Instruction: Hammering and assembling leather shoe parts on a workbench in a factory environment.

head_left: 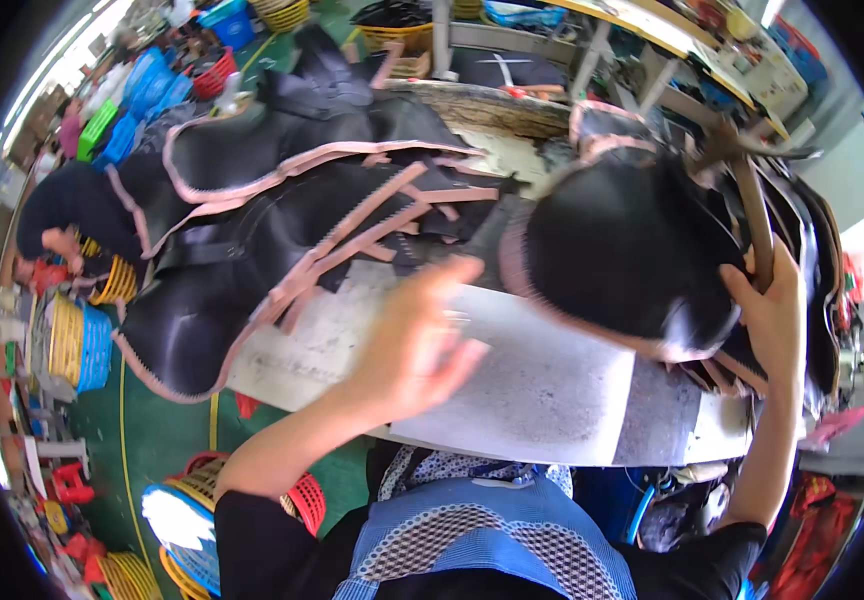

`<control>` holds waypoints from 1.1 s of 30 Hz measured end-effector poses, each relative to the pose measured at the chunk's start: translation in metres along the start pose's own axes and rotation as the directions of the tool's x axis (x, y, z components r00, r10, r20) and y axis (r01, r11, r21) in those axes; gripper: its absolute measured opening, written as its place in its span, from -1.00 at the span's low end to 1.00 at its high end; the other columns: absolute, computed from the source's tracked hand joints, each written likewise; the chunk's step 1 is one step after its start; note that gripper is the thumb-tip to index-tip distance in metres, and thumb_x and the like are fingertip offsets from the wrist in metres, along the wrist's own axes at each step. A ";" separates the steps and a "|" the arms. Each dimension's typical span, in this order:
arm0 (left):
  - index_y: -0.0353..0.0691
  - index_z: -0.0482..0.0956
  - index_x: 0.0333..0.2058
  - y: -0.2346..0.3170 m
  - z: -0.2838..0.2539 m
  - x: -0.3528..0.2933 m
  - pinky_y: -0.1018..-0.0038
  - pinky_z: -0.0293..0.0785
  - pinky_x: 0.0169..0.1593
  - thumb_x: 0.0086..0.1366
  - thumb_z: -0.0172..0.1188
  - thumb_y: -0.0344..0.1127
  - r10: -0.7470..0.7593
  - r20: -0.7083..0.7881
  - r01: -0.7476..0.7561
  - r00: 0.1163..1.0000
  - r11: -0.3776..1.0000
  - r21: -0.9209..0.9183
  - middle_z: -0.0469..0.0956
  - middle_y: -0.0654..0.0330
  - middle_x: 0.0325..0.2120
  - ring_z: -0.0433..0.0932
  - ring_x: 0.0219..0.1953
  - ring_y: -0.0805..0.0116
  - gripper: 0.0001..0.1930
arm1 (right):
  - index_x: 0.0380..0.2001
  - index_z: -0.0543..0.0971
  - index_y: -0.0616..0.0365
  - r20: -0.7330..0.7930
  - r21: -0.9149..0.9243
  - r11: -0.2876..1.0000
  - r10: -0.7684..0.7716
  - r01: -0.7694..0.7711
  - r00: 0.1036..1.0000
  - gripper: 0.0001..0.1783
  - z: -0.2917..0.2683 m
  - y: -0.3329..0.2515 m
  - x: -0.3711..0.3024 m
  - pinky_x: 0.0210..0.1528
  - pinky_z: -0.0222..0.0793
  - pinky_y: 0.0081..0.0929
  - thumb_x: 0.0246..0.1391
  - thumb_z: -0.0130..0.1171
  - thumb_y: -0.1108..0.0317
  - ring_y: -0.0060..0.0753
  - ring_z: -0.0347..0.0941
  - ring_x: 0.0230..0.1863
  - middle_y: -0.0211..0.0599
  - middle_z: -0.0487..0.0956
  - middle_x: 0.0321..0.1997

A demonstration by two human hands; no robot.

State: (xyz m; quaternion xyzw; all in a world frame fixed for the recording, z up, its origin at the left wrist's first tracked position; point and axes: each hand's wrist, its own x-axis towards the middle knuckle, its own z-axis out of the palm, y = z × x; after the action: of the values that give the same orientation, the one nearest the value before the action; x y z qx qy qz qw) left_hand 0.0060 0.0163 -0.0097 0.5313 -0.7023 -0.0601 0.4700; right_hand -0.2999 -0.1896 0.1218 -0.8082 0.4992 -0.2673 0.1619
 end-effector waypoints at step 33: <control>-0.26 0.30 -0.52 -0.056 -0.133 0.126 0.43 0.23 -0.49 0.37 0.29 -0.21 0.180 -0.524 0.218 0.832 0.763 0.609 0.18 0.21 -0.69 0.12 -0.59 0.37 -0.60 | -0.30 0.48 0.27 -0.146 -0.105 0.984 -0.160 0.145 0.976 -0.64 -0.016 0.130 -0.029 0.40 0.12 -0.19 -0.20 0.41 0.54 -0.04 0.41 0.19 -0.04 0.55 0.00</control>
State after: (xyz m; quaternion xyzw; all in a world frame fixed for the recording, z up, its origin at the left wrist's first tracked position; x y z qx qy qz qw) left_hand 0.1418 -0.0540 0.1058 0.6613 -0.5063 0.3367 0.4394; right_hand -0.4134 -0.2223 0.0588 -0.8277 0.4588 -0.3168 0.0637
